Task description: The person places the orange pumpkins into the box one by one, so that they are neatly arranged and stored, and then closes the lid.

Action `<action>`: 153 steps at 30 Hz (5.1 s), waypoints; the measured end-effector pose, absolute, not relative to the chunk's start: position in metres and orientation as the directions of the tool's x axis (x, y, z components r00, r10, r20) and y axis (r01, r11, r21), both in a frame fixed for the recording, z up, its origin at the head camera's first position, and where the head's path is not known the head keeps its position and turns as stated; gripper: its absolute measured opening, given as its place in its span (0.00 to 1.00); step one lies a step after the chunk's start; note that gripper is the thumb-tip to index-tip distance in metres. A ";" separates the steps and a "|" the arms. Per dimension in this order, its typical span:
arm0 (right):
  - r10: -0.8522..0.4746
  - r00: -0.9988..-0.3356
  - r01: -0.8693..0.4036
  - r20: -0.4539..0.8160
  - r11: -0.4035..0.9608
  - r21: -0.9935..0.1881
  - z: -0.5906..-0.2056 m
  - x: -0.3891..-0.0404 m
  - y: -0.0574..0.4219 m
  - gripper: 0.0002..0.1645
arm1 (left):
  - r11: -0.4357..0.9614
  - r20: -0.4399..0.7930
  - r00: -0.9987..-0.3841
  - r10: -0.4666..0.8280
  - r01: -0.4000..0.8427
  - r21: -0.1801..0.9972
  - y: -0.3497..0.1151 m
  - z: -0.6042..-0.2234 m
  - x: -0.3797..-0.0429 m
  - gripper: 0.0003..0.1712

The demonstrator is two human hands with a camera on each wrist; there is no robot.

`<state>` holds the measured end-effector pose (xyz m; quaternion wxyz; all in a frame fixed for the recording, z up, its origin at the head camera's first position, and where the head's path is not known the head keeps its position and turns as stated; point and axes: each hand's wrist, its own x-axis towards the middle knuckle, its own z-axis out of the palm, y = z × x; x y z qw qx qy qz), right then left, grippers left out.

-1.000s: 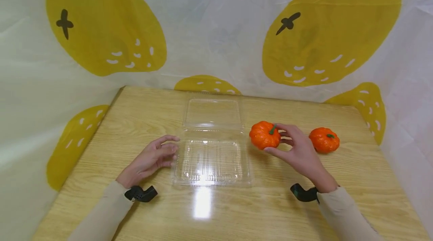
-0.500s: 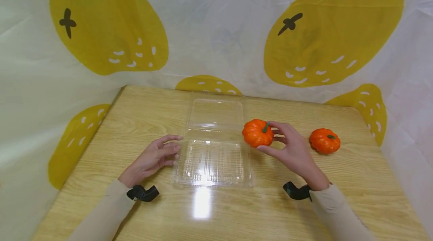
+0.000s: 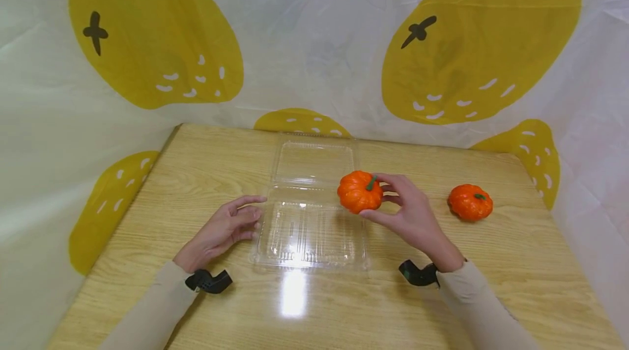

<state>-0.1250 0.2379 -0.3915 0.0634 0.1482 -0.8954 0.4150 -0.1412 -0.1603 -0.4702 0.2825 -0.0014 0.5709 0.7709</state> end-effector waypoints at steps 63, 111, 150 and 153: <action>-0.427 -0.892 -0.372 0.148 0.510 -0.775 -0.421 -0.110 0.146 0.46 | -0.216 -0.312 -0.852 0.419 -0.428 0.877 -0.152 -0.469 -0.141 0.29; -0.498 -0.867 -0.336 -0.008 0.597 -0.729 -0.437 -0.115 0.129 0.44 | -0.202 -0.314 -0.838 0.446 -0.437 0.877 -0.155 -0.470 -0.142 0.31; -0.471 -0.880 -0.351 0.058 0.564 -0.748 -0.418 -0.113 0.153 0.42 | -0.213 -0.320 -0.831 0.456 -0.450 0.867 -0.159 -0.470 -0.141 0.30; -0.458 -0.887 -0.340 0.057 0.565 -0.752 -0.415 -0.113 0.156 0.42 | -0.209 -0.327 -0.829 0.454 -0.456 0.865 -0.158 -0.469 -0.141 0.30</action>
